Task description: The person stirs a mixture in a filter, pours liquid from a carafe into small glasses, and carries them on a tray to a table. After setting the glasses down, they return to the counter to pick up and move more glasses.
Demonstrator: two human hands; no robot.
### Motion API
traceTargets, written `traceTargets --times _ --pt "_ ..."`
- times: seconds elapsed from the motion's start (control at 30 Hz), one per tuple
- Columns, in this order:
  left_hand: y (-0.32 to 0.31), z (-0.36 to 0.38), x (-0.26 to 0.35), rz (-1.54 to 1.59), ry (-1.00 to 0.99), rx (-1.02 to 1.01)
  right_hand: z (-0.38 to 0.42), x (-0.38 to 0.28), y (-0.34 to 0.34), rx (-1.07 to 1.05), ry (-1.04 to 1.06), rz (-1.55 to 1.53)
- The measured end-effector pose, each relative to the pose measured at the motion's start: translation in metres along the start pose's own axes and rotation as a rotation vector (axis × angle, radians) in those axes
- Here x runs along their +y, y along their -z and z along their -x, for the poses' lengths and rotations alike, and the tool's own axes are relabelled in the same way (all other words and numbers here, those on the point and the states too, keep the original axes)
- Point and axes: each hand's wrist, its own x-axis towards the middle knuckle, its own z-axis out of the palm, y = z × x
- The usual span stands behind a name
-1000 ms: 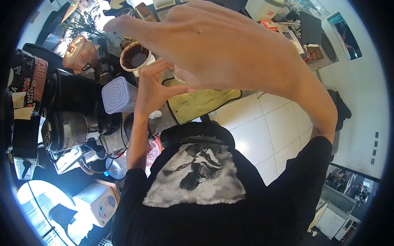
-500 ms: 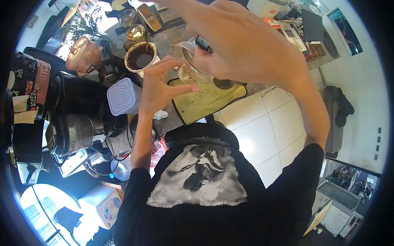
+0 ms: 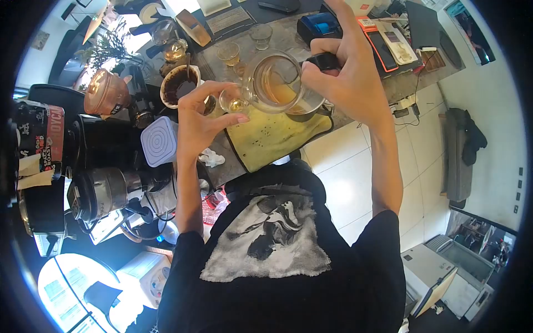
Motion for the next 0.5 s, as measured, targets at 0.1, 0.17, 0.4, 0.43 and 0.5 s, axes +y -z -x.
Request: traceTargets --times 0.1,0.17,0.4,0.43,0.5 --pt "0.001 0.003 -0.002 0.019 0.019 0.002 -0.005 -0.006 0.003 -0.037 -0.044 -0.023" --pt "0.0 0.003 -0.002 0.043 0.036 -0.015 -0.012 -0.011 0.0 -0.088 -0.067 -0.047" --pt "-0.002 -0.002 0.004 0.021 -0.006 -0.02 -0.042 -0.066 -0.009 -0.472 0.154 0.313" --pt "-0.002 -0.002 0.003 0.021 -0.044 -0.021 -0.048 -0.076 -0.011 -0.581 0.106 0.405" --pt "-0.004 -0.002 -0.001 0.028 -0.054 -0.013 -0.048 -0.074 -0.016 -0.693 0.056 0.501"
